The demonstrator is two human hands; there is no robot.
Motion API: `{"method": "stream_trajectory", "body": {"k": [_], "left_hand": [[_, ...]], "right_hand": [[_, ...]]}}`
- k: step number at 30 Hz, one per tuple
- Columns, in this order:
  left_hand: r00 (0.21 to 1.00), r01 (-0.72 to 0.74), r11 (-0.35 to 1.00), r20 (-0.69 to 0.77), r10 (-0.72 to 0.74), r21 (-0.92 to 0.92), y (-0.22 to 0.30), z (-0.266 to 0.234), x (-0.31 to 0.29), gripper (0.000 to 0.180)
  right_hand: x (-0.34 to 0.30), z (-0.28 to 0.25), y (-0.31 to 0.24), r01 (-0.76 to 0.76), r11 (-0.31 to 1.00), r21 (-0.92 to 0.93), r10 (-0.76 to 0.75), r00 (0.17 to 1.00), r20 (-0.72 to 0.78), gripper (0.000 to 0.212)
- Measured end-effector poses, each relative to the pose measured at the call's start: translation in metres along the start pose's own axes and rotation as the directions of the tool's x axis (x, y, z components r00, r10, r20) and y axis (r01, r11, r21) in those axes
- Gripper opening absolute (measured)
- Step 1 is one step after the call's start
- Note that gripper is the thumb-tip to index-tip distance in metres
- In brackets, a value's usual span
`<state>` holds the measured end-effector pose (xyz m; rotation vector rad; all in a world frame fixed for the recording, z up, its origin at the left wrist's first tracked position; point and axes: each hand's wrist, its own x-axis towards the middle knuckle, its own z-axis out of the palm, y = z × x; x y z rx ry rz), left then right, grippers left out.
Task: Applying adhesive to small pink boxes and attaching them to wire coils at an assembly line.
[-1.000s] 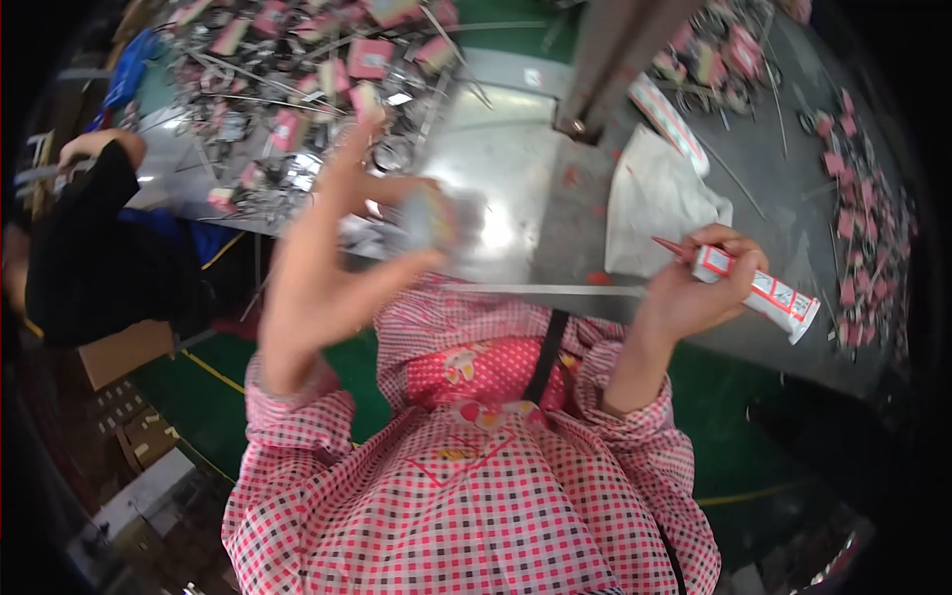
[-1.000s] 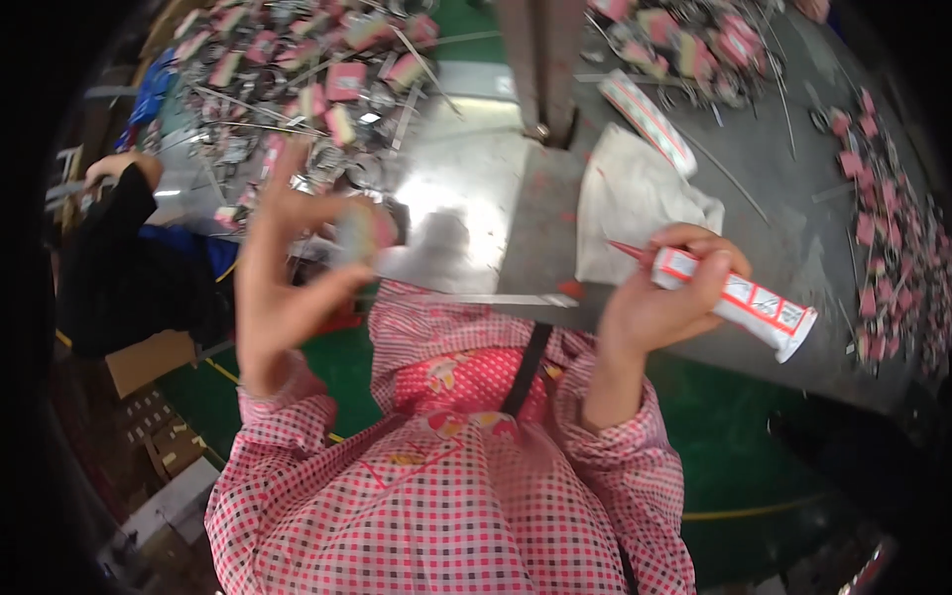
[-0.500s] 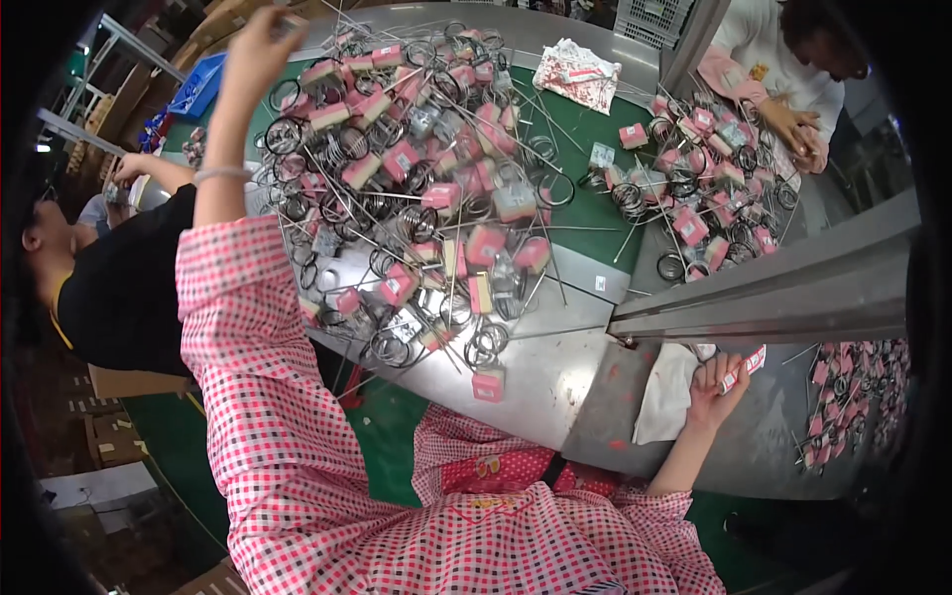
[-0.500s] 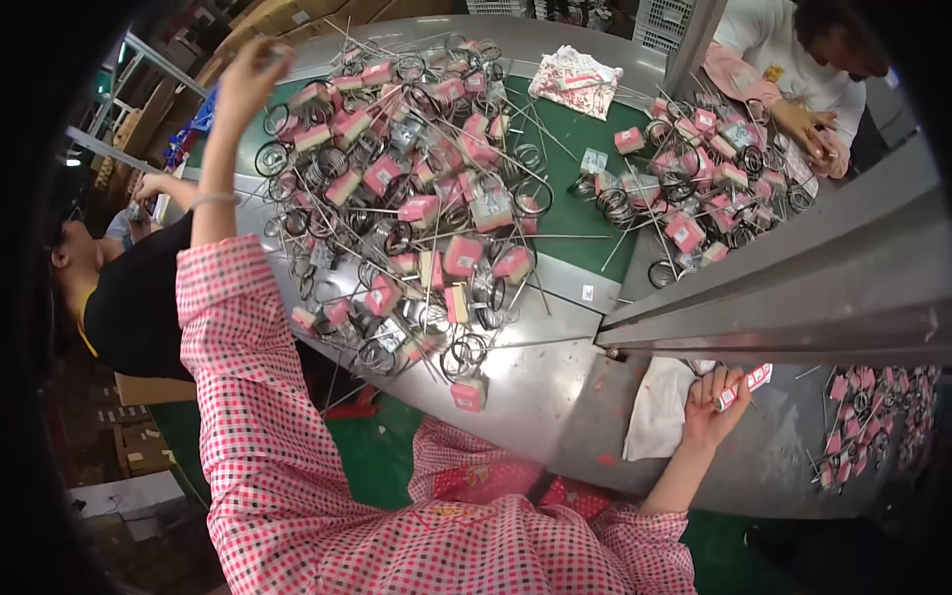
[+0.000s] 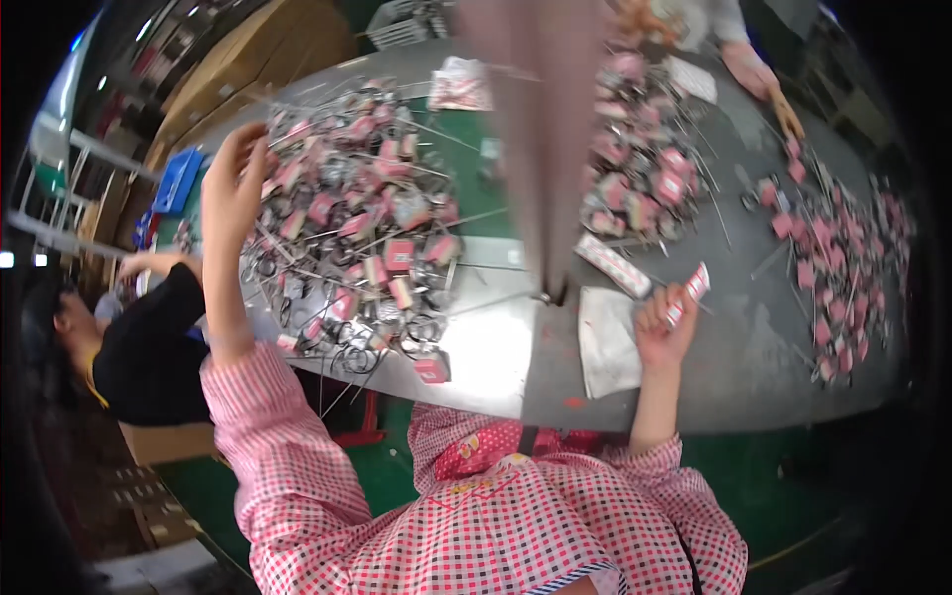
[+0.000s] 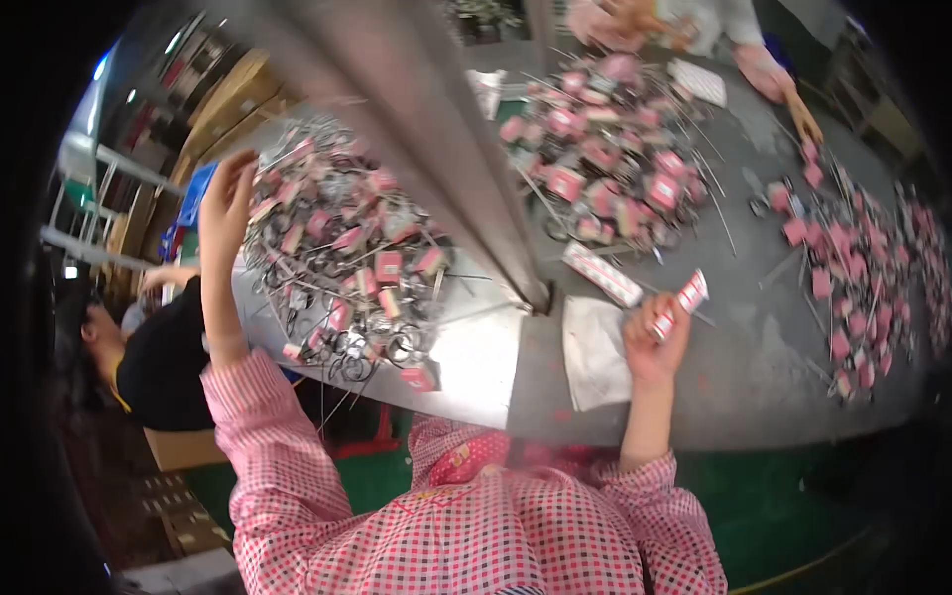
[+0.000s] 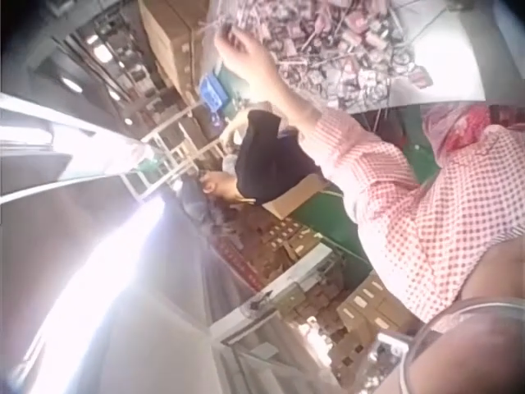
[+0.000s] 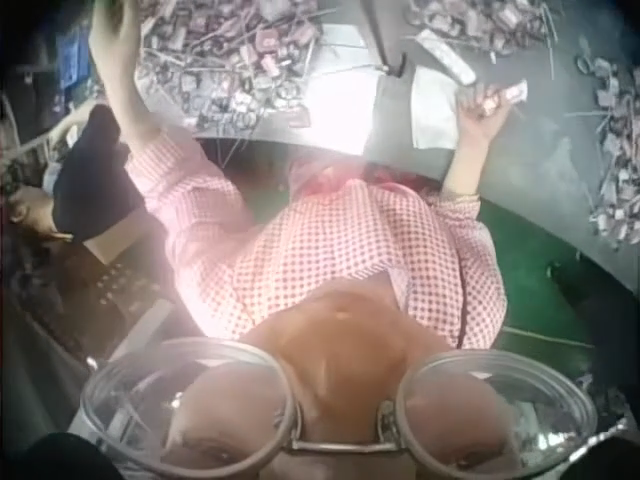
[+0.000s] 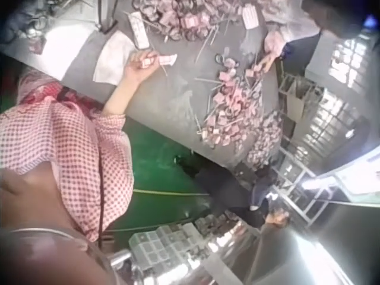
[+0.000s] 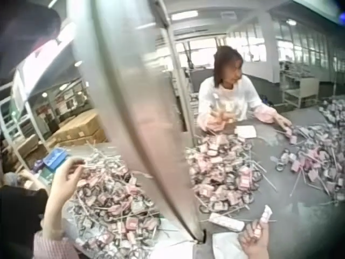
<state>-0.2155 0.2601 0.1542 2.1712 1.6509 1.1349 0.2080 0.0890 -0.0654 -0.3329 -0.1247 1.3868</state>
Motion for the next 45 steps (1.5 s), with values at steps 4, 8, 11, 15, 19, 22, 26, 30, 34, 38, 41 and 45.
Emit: {"method": "stream_trajectory", "body": {"k": [4,8,11,15,19,22,26,30,34,38,41,45], "left_hand": [[0.985,-0.164,0.978,0.022,0.168,-0.125,0.105,0.076,-0.047,0.019],[0.931,-0.347,0.92,0.186,0.314,0.181,0.068,0.157,-0.008,0.019],[0.969,-0.091,0.969,0.243,0.033,0.231,0.038,0.238,0.033,0.026],[0.912,-0.091,0.935,0.406,-0.06,0.343,0.011,0.287,0.058,0.037],[0.763,0.076,0.91,0.564,-0.317,0.408,-0.031,0.321,0.069,0.046],[0.738,0.004,0.895,0.603,-0.304,0.446,-0.015,0.335,0.074,0.049],[0.907,0.011,0.969,0.405,-0.114,0.248,-0.012,0.306,0.078,0.032],[0.86,-0.411,0.832,-0.145,0.49,0.372,0.048,0.236,0.069,0.028],[0.902,-0.135,0.974,-0.428,0.046,-0.181,0.116,0.188,0.011,0.033],[0.828,-0.287,0.929,-0.427,0.363,0.233,0.05,0.168,-0.043,0.044],[0.638,-0.419,0.867,-0.767,0.07,-0.269,0.106,0.143,-0.055,0.04],[0.249,-0.658,0.74,-0.968,0.041,-0.138,0.147,0.092,-0.055,0.028]], "right_hand": [[-0.001,-0.008,-0.009,0.032,0.999,0.036,-0.028,0.992,-0.12,0.024],[0.004,-0.006,-0.006,-0.042,0.993,0.107,0.05,0.996,-0.073,0.024],[0.002,-0.009,-0.01,-0.009,0.993,0.118,0.024,0.992,-0.124,0.024],[0.001,-0.012,-0.015,0.011,0.981,0.194,0.008,0.995,-0.097,0.024],[0.002,-0.003,-0.011,-0.007,0.979,0.204,0.027,0.995,-0.096,0.025],[0.005,-0.008,-0.015,0.018,0.983,0.181,0.006,0.992,-0.129,0.025],[0.004,-0.004,-0.012,0.012,0.985,0.17,0.007,0.994,-0.11,0.024],[0.005,-0.006,-0.014,0.022,0.982,0.189,-0.002,0.994,-0.105,0.024],[0.006,-0.011,-0.016,0.022,0.987,0.16,-0.002,0.992,-0.126,0.024],[0.012,-0.004,-0.01,0.003,0.995,0.1,0.009,0.993,-0.12,0.023],[0.01,-0.006,-0.011,0.029,0.996,0.089,-0.017,0.991,-0.129,0.023],[0.004,-0.002,-0.01,0.044,0.995,0.086,-0.032,0.989,-0.144,0.023]]}}
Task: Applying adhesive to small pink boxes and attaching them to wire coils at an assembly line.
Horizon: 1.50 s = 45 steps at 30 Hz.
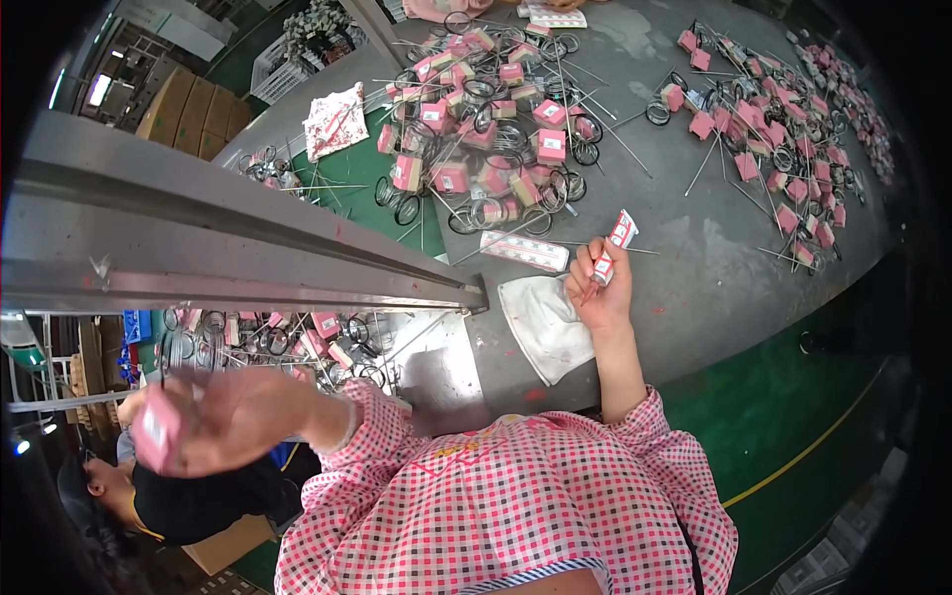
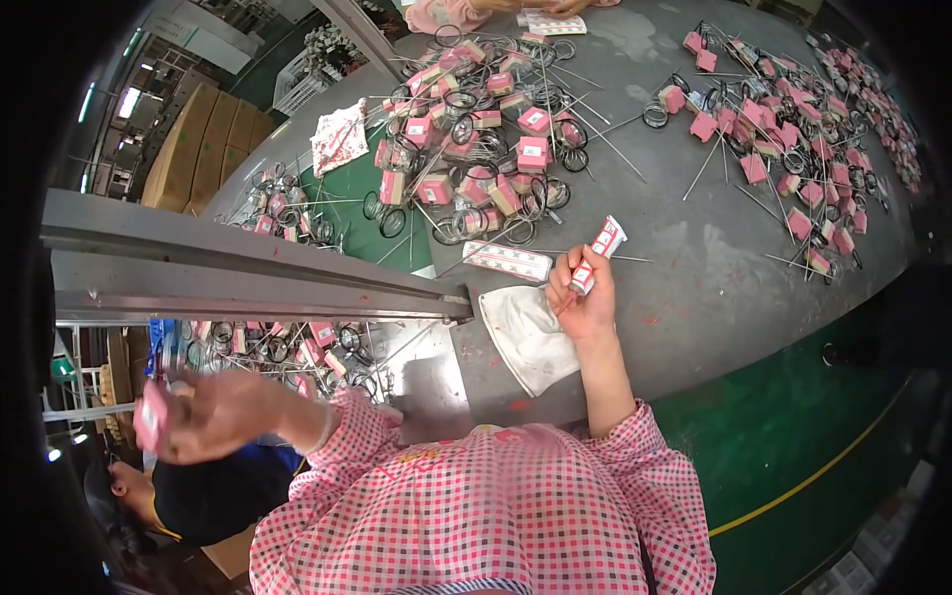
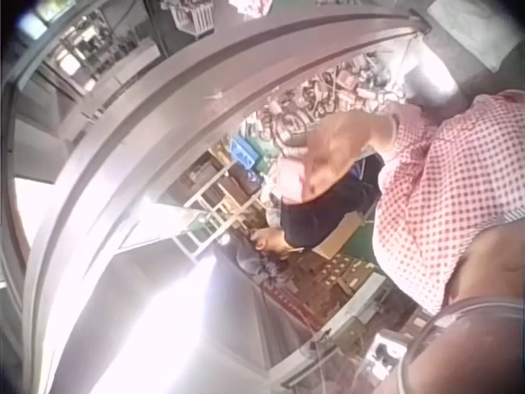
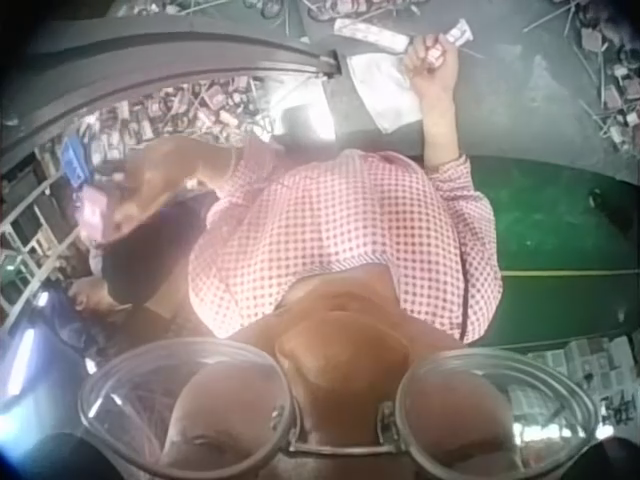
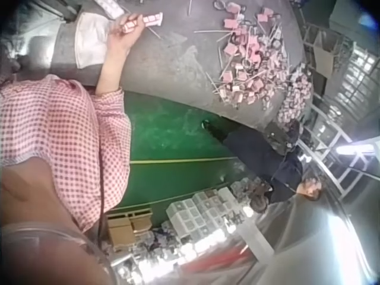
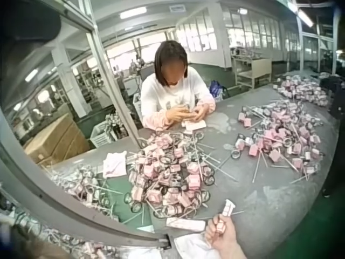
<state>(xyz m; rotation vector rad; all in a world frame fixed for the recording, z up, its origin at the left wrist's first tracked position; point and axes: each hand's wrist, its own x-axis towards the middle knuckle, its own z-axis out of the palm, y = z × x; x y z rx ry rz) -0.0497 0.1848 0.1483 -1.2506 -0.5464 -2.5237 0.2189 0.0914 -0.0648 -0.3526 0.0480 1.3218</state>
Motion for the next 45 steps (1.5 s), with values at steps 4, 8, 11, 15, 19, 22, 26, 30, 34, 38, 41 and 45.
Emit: {"method": "stream_trajectory", "body": {"k": [4,8,11,15,19,22,26,30,34,38,41,45], "left_hand": [[0.951,0.301,0.867,0.065,-0.301,-0.396,0.025,-0.008,0.019,0.026],[0.582,0.767,0.081,0.636,-0.507,-0.637,0.046,-0.007,-0.002,0.023],[0.018,0.867,-0.471,0.955,-0.296,-0.162,0.072,-0.004,-0.054,0.029],[-0.306,0.807,-0.589,0.886,-0.348,0.047,0.1,0.0,-0.117,0.05],[-0.427,0.775,-0.623,0.814,-0.395,0.105,0.118,0.012,-0.127,0.056],[-0.424,0.74,-0.664,0.842,-0.335,0.109,0.123,0.01,-0.127,0.057],[-0.416,0.73,-0.674,0.856,-0.308,0.113,0.128,0.009,-0.128,0.058],[-0.371,0.712,-0.698,0.887,-0.274,0.082,0.126,0.007,-0.13,0.058],[-0.4,0.711,-0.696,0.872,-0.282,0.101,0.126,0.006,-0.128,0.059],[-0.407,0.738,-0.658,0.875,-0.261,0.148,0.12,0.003,-0.129,0.06],[-0.419,0.713,-0.69,0.864,-0.28,0.122,0.121,0.003,-0.128,0.06],[-0.478,0.722,-0.678,0.808,-0.344,0.139,0.123,0.004,-0.126,0.06]], "right_hand": [[-0.002,-0.003,0.0,0.002,1.0,0.006,-0.002,1.0,-0.009,0.023],[-0.015,0.016,0.003,0.179,0.981,-0.071,-0.181,0.983,-0.021,0.025],[-0.03,0.061,-0.008,0.367,0.929,-0.041,-0.365,0.929,0.063,0.025],[-0.055,0.11,-0.019,0.539,0.842,0.003,-0.534,0.834,0.139,0.028],[-0.076,0.13,-0.024,0.664,0.746,0.041,-0.661,0.732,0.166,0.029],[-0.081,0.135,-0.021,0.748,0.664,-0.025,-0.701,0.633,0.328,0.032],[-0.078,0.143,-0.007,0.872,0.488,-0.042,-0.841,0.482,0.247,0.032],[-0.088,0.143,-0.025,0.779,0.607,-0.159,-0.575,0.569,0.589,0.031],[-0.09,0.145,-0.027,0.78,0.585,-0.223,-0.559,0.587,0.586,0.03],[-0.087,0.147,-0.025,0.75,0.629,-0.204,-0.507,0.595,0.623,0.03],[-0.086,0.147,-0.026,0.767,0.601,-0.226,-0.489,0.576,0.656,0.03],[-0.087,0.151,-0.019,0.767,0.596,-0.236,-0.499,0.585,0.64,0.029]]}}
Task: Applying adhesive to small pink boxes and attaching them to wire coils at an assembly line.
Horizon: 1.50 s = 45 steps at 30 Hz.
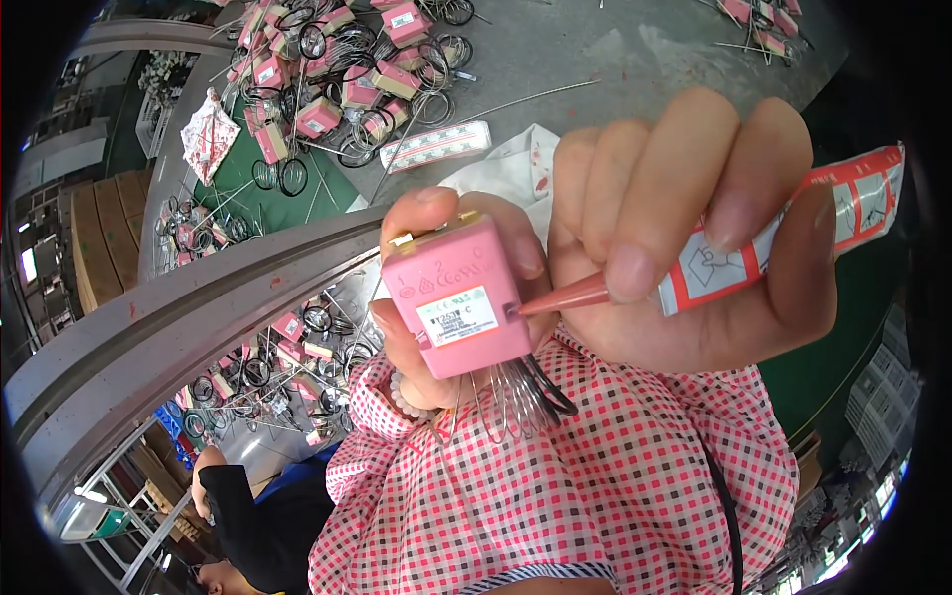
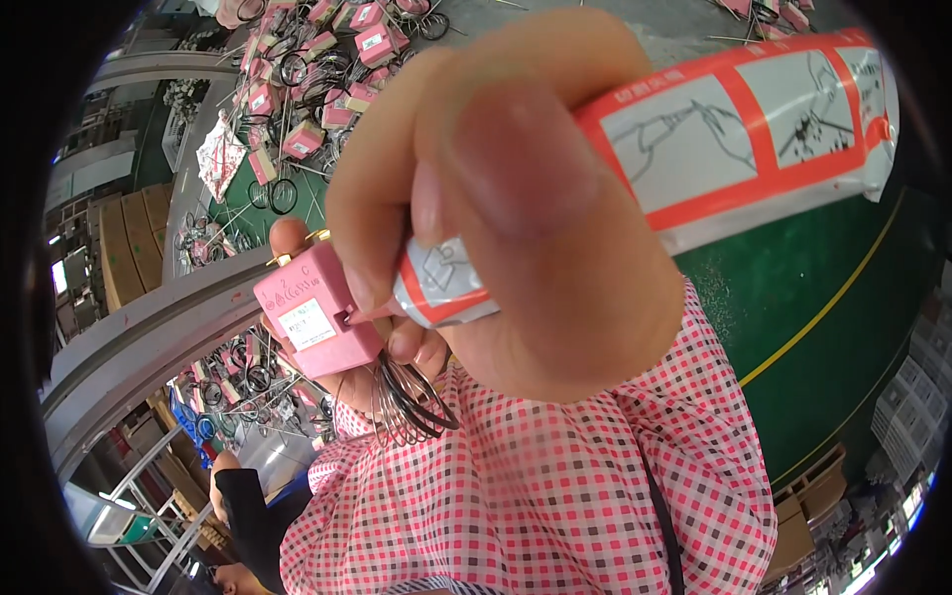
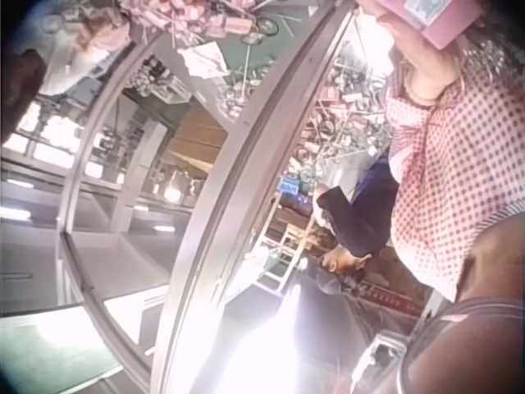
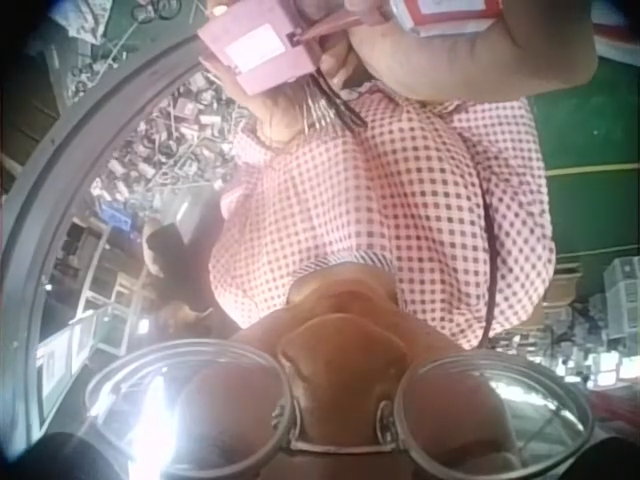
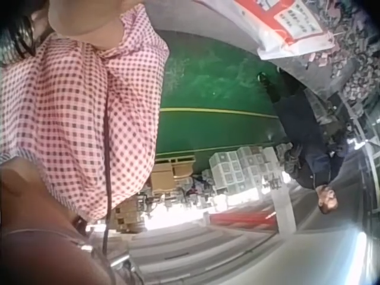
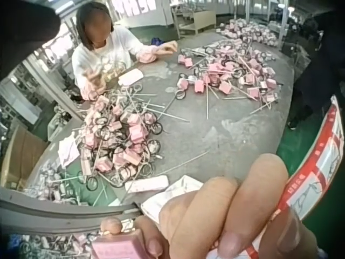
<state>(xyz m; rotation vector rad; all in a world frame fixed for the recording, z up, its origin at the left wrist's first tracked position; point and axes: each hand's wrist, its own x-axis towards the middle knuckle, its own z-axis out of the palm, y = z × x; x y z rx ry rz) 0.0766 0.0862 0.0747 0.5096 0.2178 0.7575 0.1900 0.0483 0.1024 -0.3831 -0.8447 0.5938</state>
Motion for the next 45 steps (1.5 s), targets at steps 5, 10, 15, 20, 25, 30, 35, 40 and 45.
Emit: {"method": "stream_trajectory", "body": {"k": [5,10,15,20,25,30,35,40,45], "left_hand": [[0.989,-0.015,0.998,0.143,0.024,-0.061,-0.003,-0.01,0.009,0.059],[0.976,-0.033,0.996,0.213,0.05,-0.083,-0.005,-0.015,0.013,0.058],[0.983,0.027,1.0,0.183,-0.024,-0.015,0.003,-0.016,0.008,0.059],[0.976,-0.05,0.902,0.211,-0.046,0.429,0.009,-0.021,0.009,0.058],[0.992,-0.074,0.907,0.126,0.024,0.414,0.0,-0.009,0.01,0.059],[0.996,-0.085,0.898,0.059,0.066,0.432,0.003,-0.009,0.009,0.06],[0.997,-0.074,0.88,0.045,0.06,0.469,0.005,-0.004,0.008,0.062],[0.998,-0.061,0.885,-0.003,0.07,0.461,0.006,-0.005,0.008,0.062],[0.998,-0.007,0.907,-0.051,0.032,0.421,0.008,-0.007,0.01,0.061]], "right_hand": [[0.003,0.011,0.002,0.053,0.998,-0.014,-0.054,0.996,-0.075,0.028],[0.002,0.009,0.004,0.087,0.991,-0.104,-0.094,0.993,-0.066,0.025],[-0.003,0.006,0.008,0.12,0.974,-0.194,-0.133,0.99,-0.053,0.023],[0.005,0.007,0.005,0.065,0.946,-0.319,-0.078,0.997,-0.025,0.02],[0.01,0.011,0.0,0.012,0.955,-0.296,-0.021,0.999,-0.029,0.018],[0.005,-0.002,0.014,0.11,0.962,-0.251,-0.123,0.992,-0.037,0.017],[0.011,0.006,0.011,0.048,0.943,-0.328,-0.077,0.994,-0.075,0.016],[0.011,0.006,0.016,0.009,0.934,-0.356,-0.053,0.992,-0.114,0.016],[0.006,0.005,0.015,0.095,0.908,-0.407,-0.099,0.995,0.01,0.018]]}}
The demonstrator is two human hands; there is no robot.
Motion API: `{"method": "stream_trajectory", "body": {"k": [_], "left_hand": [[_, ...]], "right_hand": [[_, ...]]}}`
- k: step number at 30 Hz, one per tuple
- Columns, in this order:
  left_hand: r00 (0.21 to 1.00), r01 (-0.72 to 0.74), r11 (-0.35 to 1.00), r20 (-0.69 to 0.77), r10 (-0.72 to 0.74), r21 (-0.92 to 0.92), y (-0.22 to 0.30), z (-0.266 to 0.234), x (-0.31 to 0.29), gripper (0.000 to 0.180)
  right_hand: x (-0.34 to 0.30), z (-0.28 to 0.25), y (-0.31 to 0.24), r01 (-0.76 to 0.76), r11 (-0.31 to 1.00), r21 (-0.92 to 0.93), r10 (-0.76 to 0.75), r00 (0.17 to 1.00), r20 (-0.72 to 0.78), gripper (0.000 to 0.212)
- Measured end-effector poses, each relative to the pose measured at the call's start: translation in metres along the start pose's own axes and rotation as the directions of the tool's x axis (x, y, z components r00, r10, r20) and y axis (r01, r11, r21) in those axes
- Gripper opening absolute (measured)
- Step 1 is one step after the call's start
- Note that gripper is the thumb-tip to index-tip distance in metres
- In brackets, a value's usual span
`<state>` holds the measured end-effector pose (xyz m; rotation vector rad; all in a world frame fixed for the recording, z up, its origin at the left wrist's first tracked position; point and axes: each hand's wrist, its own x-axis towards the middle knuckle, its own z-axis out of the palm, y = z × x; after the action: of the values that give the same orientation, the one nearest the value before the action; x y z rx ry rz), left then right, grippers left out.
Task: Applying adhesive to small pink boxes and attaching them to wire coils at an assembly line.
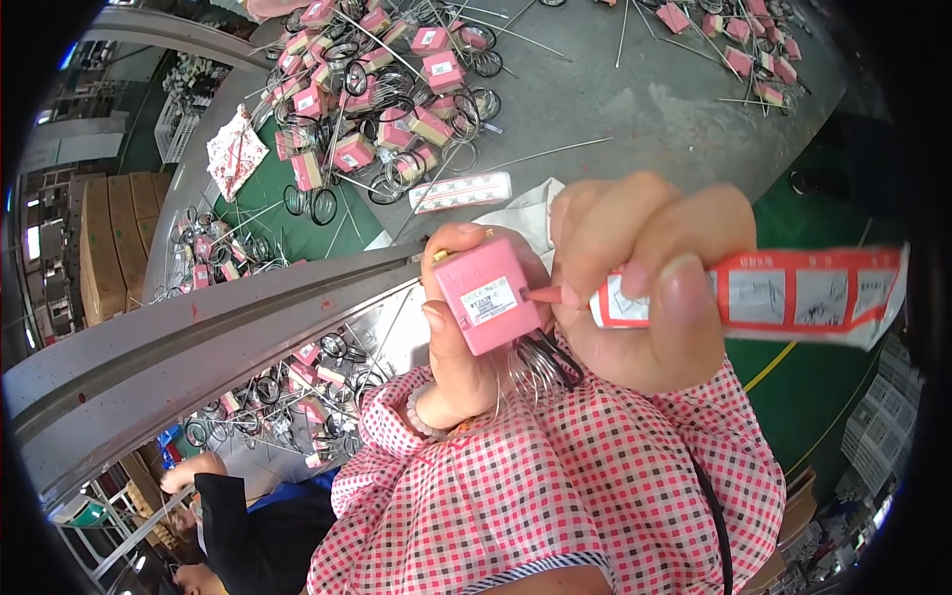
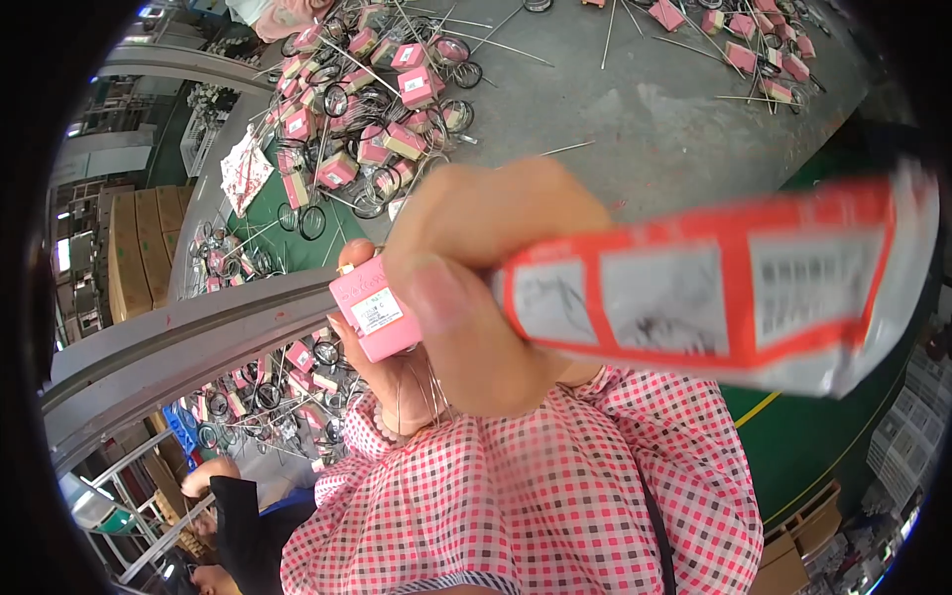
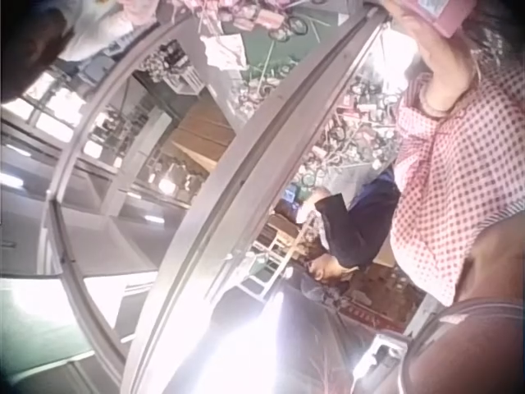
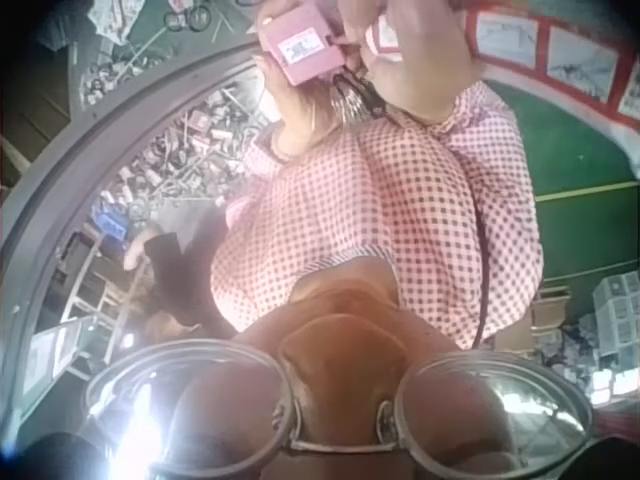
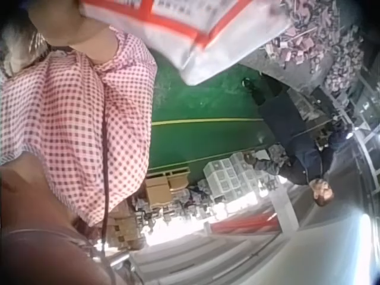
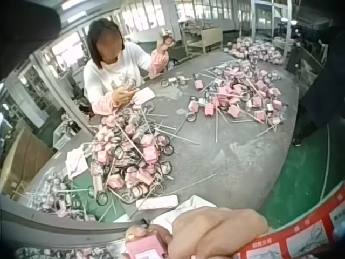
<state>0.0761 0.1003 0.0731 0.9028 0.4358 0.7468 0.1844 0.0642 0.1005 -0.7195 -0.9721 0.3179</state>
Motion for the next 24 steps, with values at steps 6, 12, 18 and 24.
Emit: {"method": "stream_trajectory", "body": {"k": [6,12,18,24], "left_hand": [[0.986,0.034,0.999,0.161,-0.034,0.0,-0.003,-0.004,0.005,0.059],[0.965,0.094,0.973,0.259,-0.037,-0.212,-0.009,-0.01,0.008,0.055],[0.976,0.138,0.934,0.208,-0.071,-0.329,-0.013,-0.002,0.007,0.053],[0.964,0.208,0.865,0.246,-0.102,-0.457,-0.016,-0.002,0.004,0.053]], "right_hand": [[-0.015,-0.001,0.005,0.29,0.956,-0.048,-0.294,0.947,-0.128,0.02],[-0.02,0.006,0.014,0.461,0.868,-0.182,-0.487,0.862,-0.139,0.023],[-0.02,0.001,0.011,0.478,0.86,-0.18,-0.5,0.859,-0.112,0.025],[-0.018,0.004,0.011,0.559,0.823,-0.096,-0.565,0.794,-0.225,0.025]]}}
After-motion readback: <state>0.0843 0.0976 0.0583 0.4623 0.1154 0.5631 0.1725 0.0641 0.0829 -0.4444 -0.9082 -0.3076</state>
